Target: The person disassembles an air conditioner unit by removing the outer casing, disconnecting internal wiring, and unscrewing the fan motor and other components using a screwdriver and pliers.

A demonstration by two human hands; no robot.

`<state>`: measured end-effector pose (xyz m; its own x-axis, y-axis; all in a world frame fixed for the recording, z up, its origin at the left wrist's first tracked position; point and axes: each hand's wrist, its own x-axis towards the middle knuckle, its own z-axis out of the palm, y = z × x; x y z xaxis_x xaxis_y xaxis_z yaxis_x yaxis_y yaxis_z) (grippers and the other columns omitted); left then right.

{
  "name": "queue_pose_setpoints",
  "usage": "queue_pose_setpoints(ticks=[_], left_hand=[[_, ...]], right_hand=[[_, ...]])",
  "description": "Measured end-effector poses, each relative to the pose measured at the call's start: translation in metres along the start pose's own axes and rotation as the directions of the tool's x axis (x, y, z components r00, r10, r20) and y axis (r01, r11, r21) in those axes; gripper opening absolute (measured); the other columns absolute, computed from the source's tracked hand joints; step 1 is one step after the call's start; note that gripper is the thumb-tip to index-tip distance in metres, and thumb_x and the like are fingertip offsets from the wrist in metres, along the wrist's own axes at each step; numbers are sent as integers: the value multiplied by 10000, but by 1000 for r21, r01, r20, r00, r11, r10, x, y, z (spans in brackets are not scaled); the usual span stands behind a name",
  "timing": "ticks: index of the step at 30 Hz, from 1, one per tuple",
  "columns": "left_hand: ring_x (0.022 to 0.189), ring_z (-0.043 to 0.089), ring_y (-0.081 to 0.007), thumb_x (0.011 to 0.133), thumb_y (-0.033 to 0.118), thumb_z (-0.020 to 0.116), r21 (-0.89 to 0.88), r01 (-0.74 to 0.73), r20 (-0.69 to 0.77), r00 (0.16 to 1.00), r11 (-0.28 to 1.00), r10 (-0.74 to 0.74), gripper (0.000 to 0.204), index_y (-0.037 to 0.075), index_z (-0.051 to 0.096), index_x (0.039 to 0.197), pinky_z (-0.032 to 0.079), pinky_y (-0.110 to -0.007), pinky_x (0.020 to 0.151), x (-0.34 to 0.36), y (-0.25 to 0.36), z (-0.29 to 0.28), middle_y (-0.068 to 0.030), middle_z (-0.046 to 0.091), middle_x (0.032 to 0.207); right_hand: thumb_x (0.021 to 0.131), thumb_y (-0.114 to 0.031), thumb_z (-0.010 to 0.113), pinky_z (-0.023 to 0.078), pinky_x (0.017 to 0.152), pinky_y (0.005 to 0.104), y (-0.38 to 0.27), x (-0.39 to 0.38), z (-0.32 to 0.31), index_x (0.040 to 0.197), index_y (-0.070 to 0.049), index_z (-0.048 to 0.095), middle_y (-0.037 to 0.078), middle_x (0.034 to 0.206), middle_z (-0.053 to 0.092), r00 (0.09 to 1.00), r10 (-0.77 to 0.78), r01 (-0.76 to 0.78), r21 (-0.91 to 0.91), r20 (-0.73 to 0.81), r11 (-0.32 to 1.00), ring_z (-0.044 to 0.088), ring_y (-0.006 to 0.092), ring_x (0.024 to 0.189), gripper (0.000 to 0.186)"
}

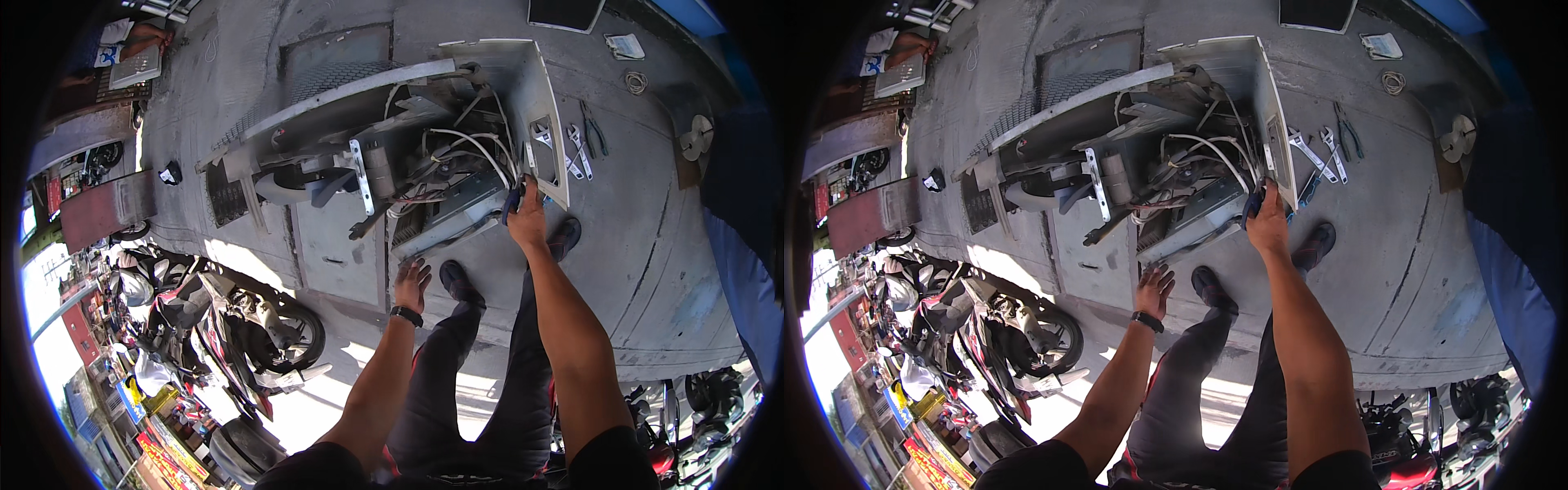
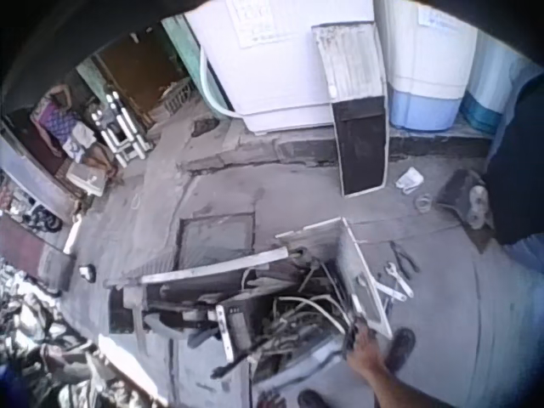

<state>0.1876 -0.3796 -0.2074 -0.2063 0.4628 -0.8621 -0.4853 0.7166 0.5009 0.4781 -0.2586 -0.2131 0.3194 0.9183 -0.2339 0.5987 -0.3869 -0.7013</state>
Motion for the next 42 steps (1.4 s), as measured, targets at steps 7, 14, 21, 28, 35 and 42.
queue_pose_setpoints(ticks=[7,14,21,28,35,42], left_hand=[[1107,637,-248,926,210,708,50,-139,97,986,989,133,409,79,566,1287,511,-384,945,19,4,19,-79,642,1226],[1034,641,-177,898,215,748,-19,-314,16,949,949,314,454,63,555,1279,528,-346,913,16,39,51,-46,649,1172],[1099,605,-154,907,224,742,-16,-517,-16,856,856,517,609,-12,444,1383,510,-287,920,52,57,82,-68,625,1220],[1141,589,-196,913,290,739,-134,-591,-46,805,795,591,482,22,504,1238,470,-369,976,68,46,97,-94,605,1228],[1098,577,-155,969,320,654,-96,-699,81,704,708,706,348,68,584,1199,416,-369,1021,75,64,109,-34,637,1151],[905,584,-156,971,376,643,58,-706,-27,706,706,708,399,15,642,1142,445,-315,871,61,67,88,-33,663,986]], right_hand=[[808,-116,717,464,954,499,23,-37,-37,1408,-105,376,208,1202,576,992,-91,105,-162,88,981,565,414,1118,690],[808,-181,731,470,954,505,85,-131,-91,1395,-153,419,185,1153,571,930,37,81,-302,366,950,558,395,1143,665],[813,-236,733,488,942,509,222,-99,-131,1385,-163,430,207,1170,541,842,365,-73,-585,398,808,559,406,1144,652],[855,-189,691,462,994,491,297,-6,-95,1470,-139,304,238,1239,511,920,234,32,-656,314,754,530,409,1181,729],[891,-175,643,473,1007,479,357,51,-29,1425,-39,327,255,1270,499,955,147,126,-803,257,583,554,426,1172,635],[904,-298,638,494,926,503,312,38,22,1332,-104,424,278,1250,555,806,-40,428,-534,591,730,616,449,1079,516]])
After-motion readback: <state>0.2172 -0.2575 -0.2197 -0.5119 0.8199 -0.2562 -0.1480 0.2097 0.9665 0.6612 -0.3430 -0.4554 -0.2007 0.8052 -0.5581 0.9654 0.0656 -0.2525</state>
